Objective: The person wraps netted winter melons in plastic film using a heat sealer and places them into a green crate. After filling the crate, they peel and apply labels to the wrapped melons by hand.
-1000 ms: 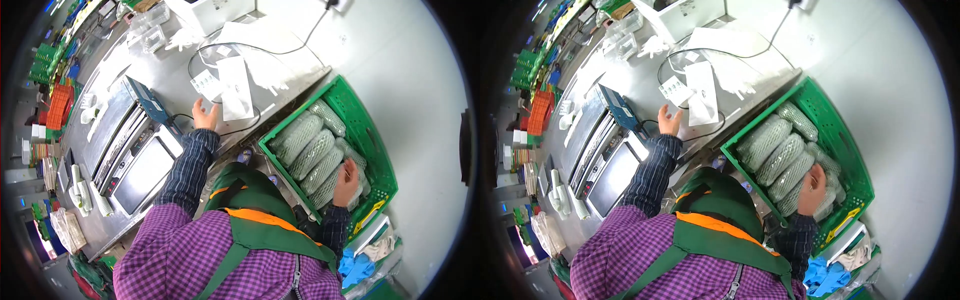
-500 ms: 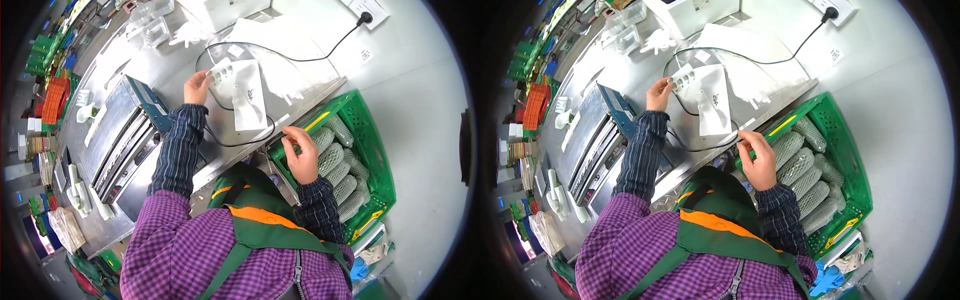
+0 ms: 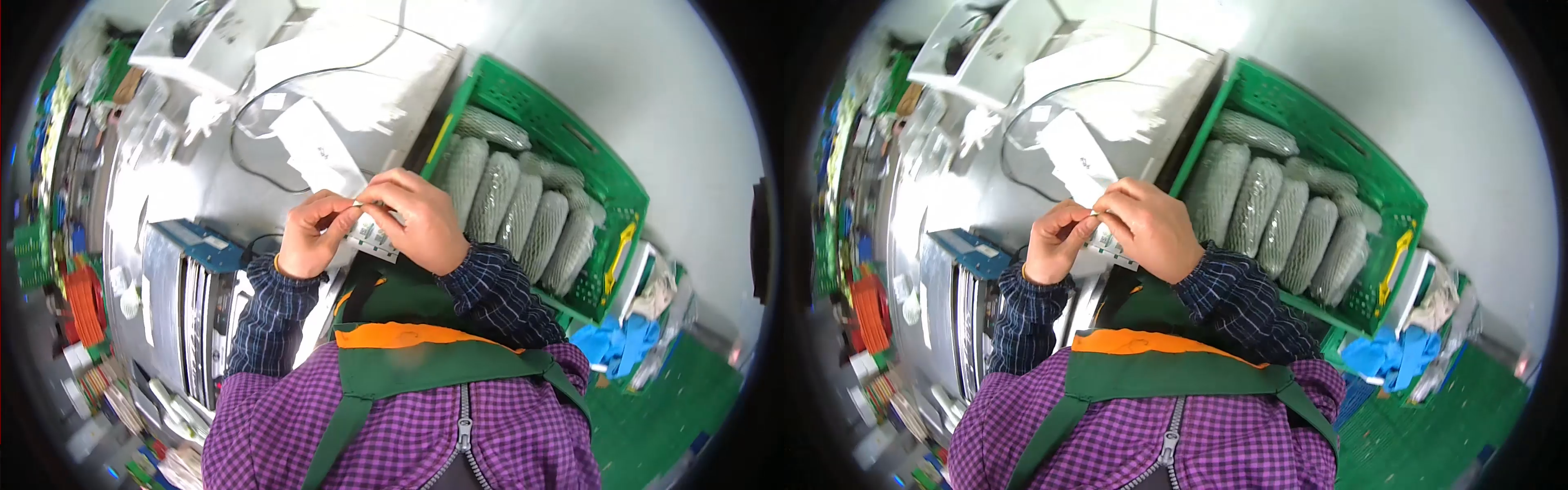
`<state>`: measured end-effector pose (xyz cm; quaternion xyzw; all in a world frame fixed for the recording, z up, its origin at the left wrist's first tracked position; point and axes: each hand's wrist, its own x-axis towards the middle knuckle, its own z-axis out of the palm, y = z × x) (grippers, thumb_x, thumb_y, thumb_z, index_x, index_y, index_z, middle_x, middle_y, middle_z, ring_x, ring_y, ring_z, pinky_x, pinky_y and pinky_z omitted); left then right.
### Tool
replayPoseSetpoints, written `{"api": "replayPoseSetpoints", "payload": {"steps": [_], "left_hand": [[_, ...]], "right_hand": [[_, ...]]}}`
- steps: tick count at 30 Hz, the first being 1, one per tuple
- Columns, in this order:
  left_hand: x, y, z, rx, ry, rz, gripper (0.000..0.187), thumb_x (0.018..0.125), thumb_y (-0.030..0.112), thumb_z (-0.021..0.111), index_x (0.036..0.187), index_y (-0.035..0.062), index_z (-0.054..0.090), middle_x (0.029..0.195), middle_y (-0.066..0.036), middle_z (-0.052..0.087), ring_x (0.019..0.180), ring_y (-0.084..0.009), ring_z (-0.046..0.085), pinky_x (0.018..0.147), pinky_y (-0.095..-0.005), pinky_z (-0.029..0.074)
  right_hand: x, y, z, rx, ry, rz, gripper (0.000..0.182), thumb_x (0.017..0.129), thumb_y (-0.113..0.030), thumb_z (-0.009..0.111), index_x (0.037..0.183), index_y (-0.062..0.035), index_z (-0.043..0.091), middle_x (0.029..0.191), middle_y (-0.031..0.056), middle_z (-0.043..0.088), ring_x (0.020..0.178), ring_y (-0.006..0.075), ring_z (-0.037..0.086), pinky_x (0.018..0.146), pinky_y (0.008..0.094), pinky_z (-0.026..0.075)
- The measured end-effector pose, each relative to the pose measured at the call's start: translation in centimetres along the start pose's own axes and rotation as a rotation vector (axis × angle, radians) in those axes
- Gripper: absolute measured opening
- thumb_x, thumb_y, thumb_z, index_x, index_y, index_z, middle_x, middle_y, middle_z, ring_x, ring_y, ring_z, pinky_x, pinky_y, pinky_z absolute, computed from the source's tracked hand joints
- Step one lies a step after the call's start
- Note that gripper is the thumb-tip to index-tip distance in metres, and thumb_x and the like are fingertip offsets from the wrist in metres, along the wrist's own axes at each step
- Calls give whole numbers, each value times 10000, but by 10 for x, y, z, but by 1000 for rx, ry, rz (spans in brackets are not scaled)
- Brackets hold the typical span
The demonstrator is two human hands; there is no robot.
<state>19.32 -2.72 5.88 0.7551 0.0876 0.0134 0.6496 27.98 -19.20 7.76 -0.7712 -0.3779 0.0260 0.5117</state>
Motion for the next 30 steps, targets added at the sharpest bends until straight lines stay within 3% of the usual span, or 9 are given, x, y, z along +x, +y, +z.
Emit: {"api": "replayPoseSetpoints", "payload": {"steps": [8, 10, 12, 16, 19, 23, 26, 28, 30], "left_hand": [[25, -50, 36, -138, -143, -365, 143, 862, 128, 645, 775, 14, 653, 702, 39, 599, 628, -18, 497, 557, -176, 391], [32, -61, 44, -104, -159, -363, 204, 863, 188, 652, 750, 19, 645, 681, 41, 591, 601, -20, 477, 536, -182, 377], [40, -59, 50, -26, -134, -400, 249, 865, 241, 651, 756, 17, 646, 671, 40, 583, 586, -24, 453, 530, -187, 359], [53, -69, 55, -127, -63, -362, 313, 843, 310, 673, 747, 13, 648, 639, 32, 569, 576, -28, 435, 516, -194, 346], [56, -63, 61, -189, -49, -347, 314, 844, 314, 672, 754, 14, 648, 651, 34, 570, 590, -29, 439, 534, -193, 351], [54, -63, 69, -238, -1, -324, 308, 845, 299, 673, 749, 9, 644, 645, 35, 565, 596, -28, 436, 546, -191, 353], [53, -62, 72, -167, 41, -235, 306, 849, 287, 669, 738, 4, 636, 638, 31, 563, 591, -28, 432, 535, -194, 350], [54, -58, 73, -128, 61, -207, 304, 853, 279, 663, 731, 2, 632, 631, 30, 558, 586, -29, 429, 528, -196, 348], [54, -59, 74, -84, 80, -185, 303, 857, 272, 658, 725, 1, 628, 624, 30, 553, 582, -30, 425, 520, -199, 346]], "right_hand": [[-52, 29, 5, 85, 248, 348, 38, 804, -47, 593, 838, -62, 587, 855, 72, 572, 678, 247, 594, 594, 298, 480], [-60, 47, 4, 165, 327, 401, 41, 823, -53, 588, 861, -42, 599, 792, 61, 588, 637, 172, 586, 581, 262, 460], [-63, 73, -5, 643, 497, 822, 97, 839, -65, 604, 907, 4, 604, 780, 30, 612, 695, 114, 574, 630, 238, 455], [-70, 159, -7, 273, 771, 880, 149, 791, -130, 661, 868, -4, 643, 715, 30, 610, 630, 115, 560, 593, 260, 459], [-64, 182, -3, -193, 709, 933, 136, 782, -138, 665, 821, -10, 642, 806, 79, 632, 652, 188, 593, 624, 318, 486], [-70, 191, -3, -457, 586, 828, 144, 774, -126, 667, 859, -17, 626, 930, 121, 625, 713, 249, 615, 660, 369, 493], [-68, 177, -12, -308, 702, 804, 182, 782, -109, 663, 920, -14, 592, 971, 96, 610, 746, 202, 616, 669, 333, 495], [-63, 143, -22, 566, 701, 783, 262, 787, -71, 651, 1028, -11, 568, 952, 60, 598, 780, 147, 600, 688, 280, 492], [-59, 92, -32, 581, 476, 709, 273, 790, -50, 645, 1048, -8, 568, 941, 48, 591, 792, 123, 589, 696, 255, 487]]}}
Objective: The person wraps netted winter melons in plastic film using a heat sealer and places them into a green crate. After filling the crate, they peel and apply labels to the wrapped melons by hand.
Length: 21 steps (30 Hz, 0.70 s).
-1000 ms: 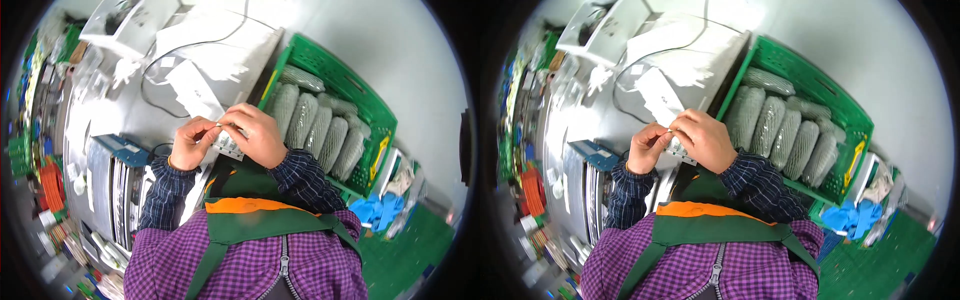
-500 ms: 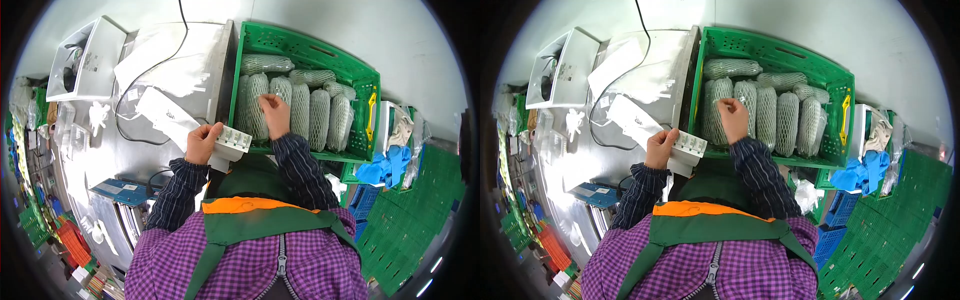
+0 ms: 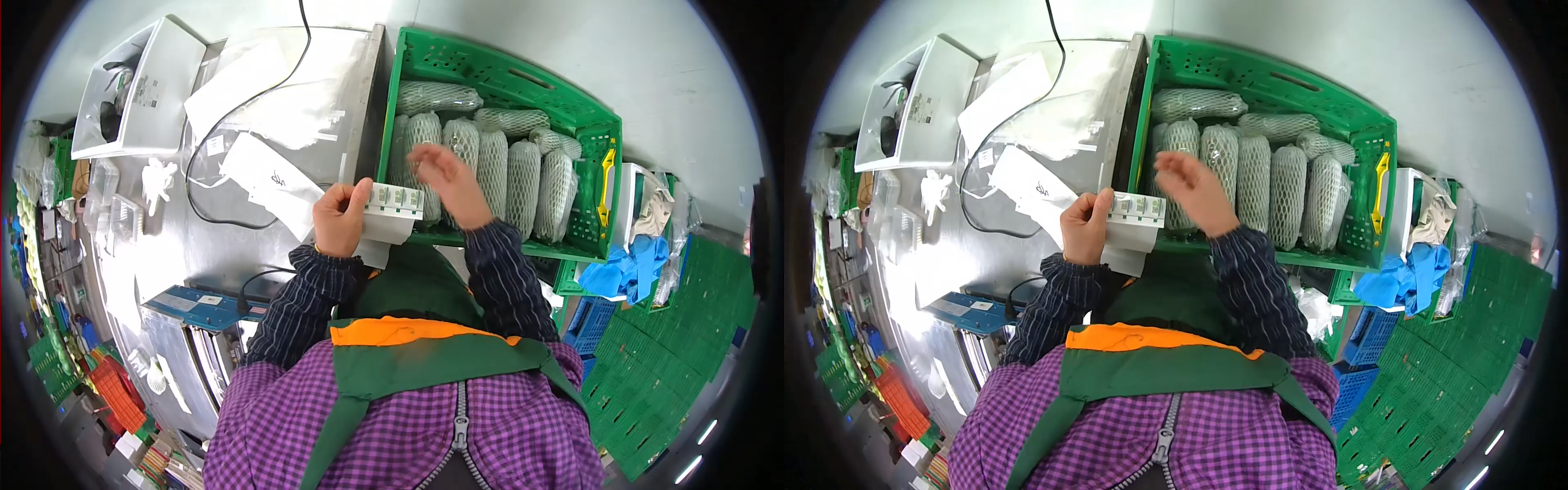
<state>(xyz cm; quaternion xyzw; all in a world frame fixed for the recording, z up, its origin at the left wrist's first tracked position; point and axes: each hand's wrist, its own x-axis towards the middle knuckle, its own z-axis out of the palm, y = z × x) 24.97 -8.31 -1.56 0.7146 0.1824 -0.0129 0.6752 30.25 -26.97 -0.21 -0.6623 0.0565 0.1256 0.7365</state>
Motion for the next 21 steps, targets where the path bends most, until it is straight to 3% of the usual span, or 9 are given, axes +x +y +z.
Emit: {"api": "replayPoseSetpoints", "payload": {"steps": [1, 4, 8, 12, 15, 17, 18, 20, 21], "left_hand": [[2, -2, 3, 25, 15, 19, 296, 859, 262, 656, 724, -1, 626, 619, 30, 551, 579, -29, 432, 516, -202, 352], [5, -1, 9, -8, -39, -2, 261, 862, 236, 651, 760, -3, 631, 636, 28, 561, 597, -32, 465, 536, -203, 380], [-9, 29, 25, -353, -163, -45, 181, 865, 178, 642, 890, -1, 645, 746, 8, 614, 687, -48, 544, 626, -198, 443], [-8, 8, 14, -214, -305, -56, 174, 864, 146, 638, 952, -4, 643, 819, -7, 635, 737, -55, 562, 667, -195, 455], [-10, 3, 15, -188, -284, -114, 176, 850, 138, 654, 940, -13, 648, 818, -19, 646, 723, -52, 566, 654, -194, 459], [-11, 3, 17, -133, -279, -110, 199, 846, 158, 663, 935, -19, 651, 796, -12, 640, 690, -41, 546, 623, -188, 443], [-10, 3, 18, -133, -288, -107, 199, 846, 158, 663, 935, -19, 651, 796, -12, 640, 690, -41, 546, 623, -188, 443], [-7, -1, 19, -11, -281, -165, 197, 865, 188, 643, 921, -1, 652, 795, -19, 644, 673, -38, 544, 601, -187, 437], [-6, -4, 21, -10, -289, -160, 197, 865, 188, 643, 921, -1, 652, 795, -19, 644, 673, -38, 544, 601, -187, 437]], "right_hand": [[-11, -11, 3, -58, -211, -29, 287, 792, -29, 638, 1069, -6, 567, 929, 36, 584, 804, 99, 577, 705, 230, 482], [-28, -13, -1, -92, -259, 80, 315, 791, -7, 631, 1099, -7, 564, 926, 38, 585, 822, 85, 573, 719, 221, 477], [-34, -9, -5, -89, -198, 81, 267, 796, 8, 628, 1058, -2, 575, 842, 19, 592, 730, 73, 563, 658, 220, 477], [-42, -7, -8, -56, -167, 104, 216, 810, -12, 630, 1022, -5, 586, 798, 18, 589, 691, 65, 557, 616, 220, 468], [-50, -8, -9, -273, -74, -27, 150, 820, -53, 625, 965, -17, 604, 822, 43, 609, 681, 113, 595, 599, 247, 468], [-56, -9, -10, -638, 23, -302, 111, 819, -82, 617, 916, -29, 614, 824, 71, 627, 694, 193, 623, 619, 273, 474], [-57, -9, -11, -640, 33, -303, 111, 819, -82, 617, 916, -29, 614, 824, 71, 627, 694, 193, 623, 619, 273, 474], [-59, -3, -13, -876, 139, -636, 115, 796, -111, 634, 896, -55, 623, 832, 91, 636, 760, 249, 623, 654, 299, 477], [-58, 0, -14, -878, 148, -638, 115, 796, -111, 634, 896, -55, 623, 832, 91, 636, 760, 249, 623, 654, 299, 477]]}}
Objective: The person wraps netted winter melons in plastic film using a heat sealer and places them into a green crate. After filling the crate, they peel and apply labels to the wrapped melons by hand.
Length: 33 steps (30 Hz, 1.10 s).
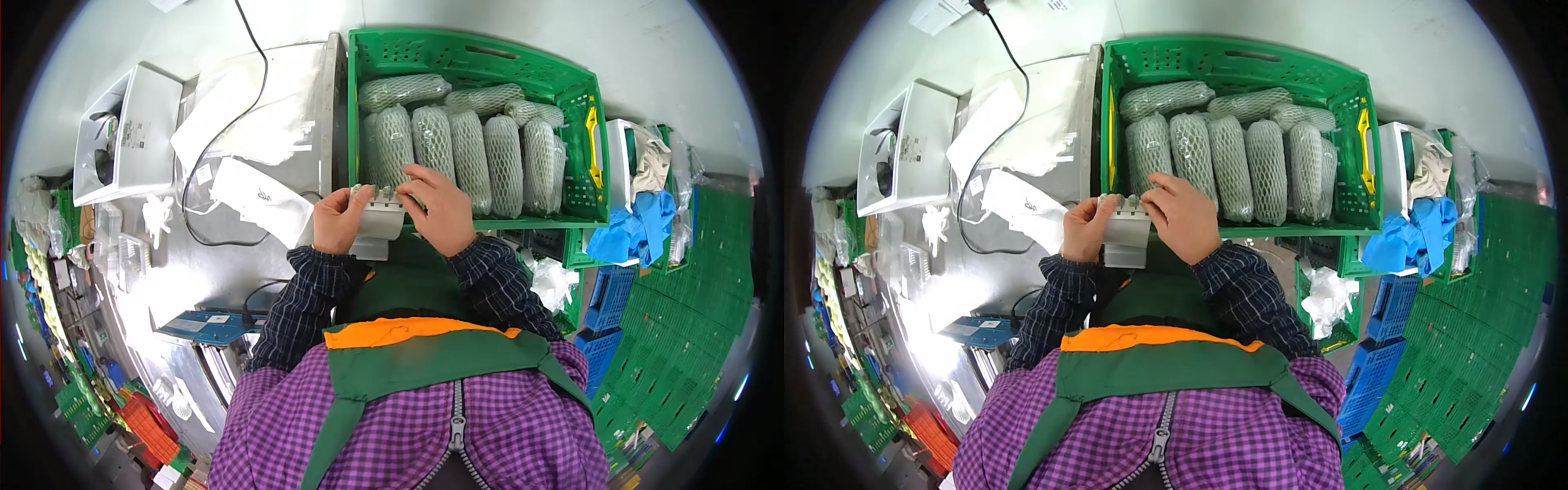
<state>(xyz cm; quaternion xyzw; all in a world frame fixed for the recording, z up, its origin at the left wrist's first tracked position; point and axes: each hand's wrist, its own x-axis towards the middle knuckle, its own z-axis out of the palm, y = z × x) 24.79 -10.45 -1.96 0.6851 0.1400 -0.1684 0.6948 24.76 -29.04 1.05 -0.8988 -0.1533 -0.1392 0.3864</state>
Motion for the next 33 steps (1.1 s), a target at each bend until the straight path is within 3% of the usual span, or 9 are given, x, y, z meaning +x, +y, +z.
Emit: {"api": "replayPoseSetpoints", "payload": {"steps": [3, 5, 8, 12, 17, 23, 29, 31, 33], "left_hand": [[7, -10, 1, -4, 54, 25, 268, 889, 235, 610, 912, -30, 642, 761, 13, 620, 664, -24, 488, 578, -187, 398], [10, -13, -2, 40, 15, 69, 293, 933, 259, 533, 909, -19, 626, 749, 13, 606, 702, -39, 493, 617, -199, 408], [10, -16, -1, 144, -53, 131, 299, 962, 254, 467, 984, -9, 608, 837, 7, 595, 770, -50, 502, 700, -199, 410], [-4, 3, 12, 197, -67, 179, 303, 969, 239, 448, 983, -32, 581, 806, -20, 587, 771, -80, 501, 724, -234, 424], [-5, -7, 12, 141, -45, 151, 291, 956, 235, 476, 972, -25, 607, 809, 7, 583, 760, -56, 484, 697, -210, 406], [-3, -5, 14, 171, -4, 182, 292, 950, 233, 496, 924, -33, 612, 756, 24, 575, 712, -41, 472, 642, -200, 395], [4, -17, 23, 209, 6, 235, 296, 939, 236, 522, 881, -37, 622, 730, 43, 557, 677, -29, 443, 591, -203, 378], [11, -25, 23, 146, 14, 149, 311, 935, 243, 526, 895, -55, 605, 709, 24, 549, 657, -42, 440, 589, -218, 383], [15, -26, 24, 64, 7, 114, 290, 920, 224, 553, 918, -59, 618, 737, 25, 580, 668, -39, 474, 611, -207, 400]], "right_hand": [[-3, 23, 12, 325, 43, 228, 113, 794, -126, 653, 887, -64, 639, 876, 91, 634, 799, 229, 617, 679, 304, 473], [7, 60, 25, 764, 324, 816, 121, 796, -142, 664, 872, -49, 652, 939, 98, 622, 808, 228, 605, 693, 323, 472], [22, 108, 48, 748, 527, 996, 154, 787, -136, 683, 883, -17, 662, 924, 93, 622, 779, 181, 576, 730, 293, 470], [29, 116, 48, 165, 333, 908, 176, 768, -143, 699, 862, 0, 658, 831, 89, 632, 772, 198, 601, 708, 319, 488], [16, 138, 40, 232, 296, 878, 189, 794, -172, 671, 902, -17, 658, 868, 94, 626, 775, 207, 592, 703, 359, 502], [8, 31, -11, 609, -401, 462, 195, 792, -168, 662, 921, -22, 649, 921, 68, 621, 813, 179, 606, 700, 303, 473], [-6, 8, -14, 196, -134, 136, 114, 746, -102, 644, 848, -52, 628, 935, 89, 602, 837, 254, 599, 744, 333, 473], [-10, 25, -7, 307, -70, 143, 116, 773, -100, 639, 875, -46, 636, 906, 78, 610, 835, 231, 595, 733, 338, 473], [-11, 56, 0, 754, 216, 727, 133, 791, -114, 649, 897, -34, 642, 846, 61, 617, 793, 214, 588, 741, 345, 473]]}}
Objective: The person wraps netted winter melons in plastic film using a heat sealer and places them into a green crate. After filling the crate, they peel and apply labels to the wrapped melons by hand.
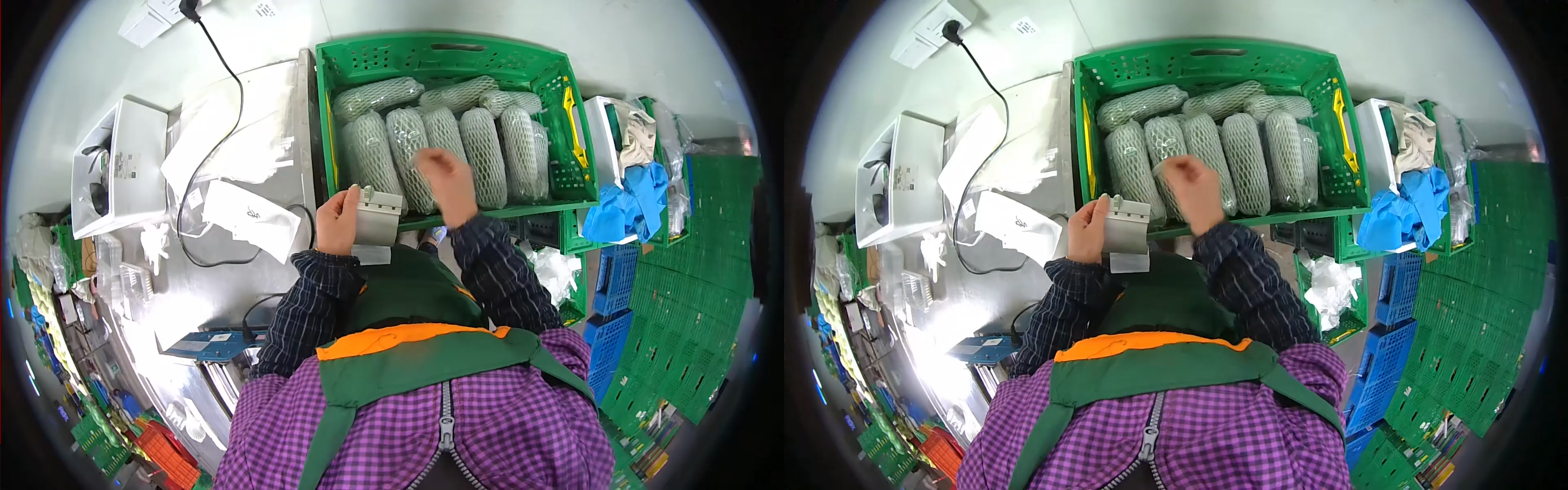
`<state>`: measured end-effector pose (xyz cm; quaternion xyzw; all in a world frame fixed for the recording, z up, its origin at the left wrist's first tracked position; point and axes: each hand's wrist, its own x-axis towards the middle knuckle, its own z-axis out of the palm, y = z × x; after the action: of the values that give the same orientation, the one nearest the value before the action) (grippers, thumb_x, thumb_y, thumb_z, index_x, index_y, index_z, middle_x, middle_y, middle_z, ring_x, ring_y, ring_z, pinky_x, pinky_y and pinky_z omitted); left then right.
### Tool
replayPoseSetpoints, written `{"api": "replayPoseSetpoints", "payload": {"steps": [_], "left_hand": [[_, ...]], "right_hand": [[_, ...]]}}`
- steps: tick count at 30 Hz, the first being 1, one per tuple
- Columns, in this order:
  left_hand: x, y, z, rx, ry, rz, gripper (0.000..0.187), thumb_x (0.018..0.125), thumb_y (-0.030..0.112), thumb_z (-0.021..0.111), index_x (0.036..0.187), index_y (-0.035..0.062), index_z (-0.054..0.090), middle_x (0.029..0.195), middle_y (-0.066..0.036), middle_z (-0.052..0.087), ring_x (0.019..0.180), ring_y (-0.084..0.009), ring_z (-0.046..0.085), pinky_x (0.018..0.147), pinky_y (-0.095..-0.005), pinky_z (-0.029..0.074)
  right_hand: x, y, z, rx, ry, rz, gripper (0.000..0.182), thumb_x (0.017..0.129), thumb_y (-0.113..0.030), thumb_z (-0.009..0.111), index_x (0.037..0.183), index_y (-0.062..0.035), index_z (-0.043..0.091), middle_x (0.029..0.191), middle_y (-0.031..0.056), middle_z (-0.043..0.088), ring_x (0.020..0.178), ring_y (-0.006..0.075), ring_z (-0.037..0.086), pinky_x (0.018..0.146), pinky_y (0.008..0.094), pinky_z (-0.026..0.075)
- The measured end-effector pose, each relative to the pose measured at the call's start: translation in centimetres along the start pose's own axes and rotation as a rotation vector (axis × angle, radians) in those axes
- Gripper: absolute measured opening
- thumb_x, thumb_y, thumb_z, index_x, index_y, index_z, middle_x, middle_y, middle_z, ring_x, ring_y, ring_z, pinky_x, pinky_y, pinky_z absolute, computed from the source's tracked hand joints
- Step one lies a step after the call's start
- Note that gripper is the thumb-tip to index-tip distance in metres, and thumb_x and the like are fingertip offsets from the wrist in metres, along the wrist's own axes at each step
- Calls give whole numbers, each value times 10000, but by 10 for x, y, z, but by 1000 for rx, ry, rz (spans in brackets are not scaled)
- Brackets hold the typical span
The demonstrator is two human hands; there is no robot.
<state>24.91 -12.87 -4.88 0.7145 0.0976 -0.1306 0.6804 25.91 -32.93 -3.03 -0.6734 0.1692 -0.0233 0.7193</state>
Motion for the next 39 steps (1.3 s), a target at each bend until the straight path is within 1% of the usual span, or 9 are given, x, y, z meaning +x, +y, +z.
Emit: {"api": "replayPoseSetpoints", "payload": {"steps": [5, 9, 14, 18, 22, 26, 28, 31, 39], "left_hand": [[-5, 9, 10, -66, -11, -57, 245, 892, 181, 596, 975, -46, 639, 808, -3, 635, 712, -46, 536, 669, -194, 437], [-6, 9, 18, -92, -61, -38, 241, 896, 174, 589, 1007, -35, 636, 863, -11, 642, 758, -54, 542, 698, -185, 422], [-6, 11, 21, -98, -48, -40, 233, 903, 179, 581, 993, -29, 634, 835, 6, 627, 740, -44, 528, 679, -186, 419], [-1, 8, 22, -47, -38, 15, 215, 909, 178, 575, 951, -25, 633, 792, 33, 601, 700, -26, 507, 631, -175, 410], [4, 12, 30, 1, -39, 54, 227, 900, 174, 577, 919, -45, 632, 746, 10, 606, 674, -32, 509, 607, -192, 419], [9, 9, 33, 53, -32, 8, 208, 901, 174, 580, 902, -25, 640, 745, 39, 593, 655, -13, 487, 576, -172, 387], [13, 1, 35, -101, -15, -80, 209, 895, 176, 588, 895, -27, 640, 750, 21, 610, 647, -25, 507, 571, -179, 395], [9, 7, 38, -167, -38, -138, 225, 893, 174, 585, 903, -43, 645, 736, 8, 610, 651, -39, 517, 587, -192, 419], [6, 10, 48, -149, -133, -130, 211, 886, 176, 598, 926, -26, 642, 782, -8, 632, 666, -53, 542, 611, -194, 431]], "right_hand": [[74, 50, -36, -187, 473, 120, 184, 799, -198, 671, 850, -22, 659, 791, 73, 617, 707, 226, 577, 716, 406, 495], [93, 45, -43, -776, 384, 137, 216, 801, -203, 668, 920, -23, 651, 924, 130, 623, 780, 276, 594, 723, 429, 529], [83, 44, -49, -713, 448, -46, 246, 796, -157, 654, 996, -14, 639, 842, 118, 638, 724, 228, 609, 677, 358, 494], [19, -25, -18, -425, -369, -34, 237, 790, -199, 652, 946, -21, 643, 923, 90, 633, 779, 196, 604, 670, 304, 468], [-6, -30, -4, -436, -454, -156, 215, 782, -198, 652, 918, -33, 642, 885, 76, 613, 767, 196, 595, 667, 318, 465], [-12, -21, -3, -563, -277, -476, 149, 786, -128, 632, 900, -31, 632, 861, 50, 599, 758, 184, 583, 673, 312, 468], [-8, -16, -12, -193, -135, -152, 135, 801, -107, 623, 902, -18, 634, 846, 48, 630, 749, 151, 592, 689, 284, 468], [36, 17, -66, -74, 276, -92, 135, 822, -103, 626, 910, -5, 655, 795, 27, 650, 706, 86, 571, 655, 236, 459], [104, 51, -134, -727, 567, 24, 209, 769, -163, 679, 917, -16, 669, 849, 128, 661, 753, 261, 627, 736, 374, 506]]}}
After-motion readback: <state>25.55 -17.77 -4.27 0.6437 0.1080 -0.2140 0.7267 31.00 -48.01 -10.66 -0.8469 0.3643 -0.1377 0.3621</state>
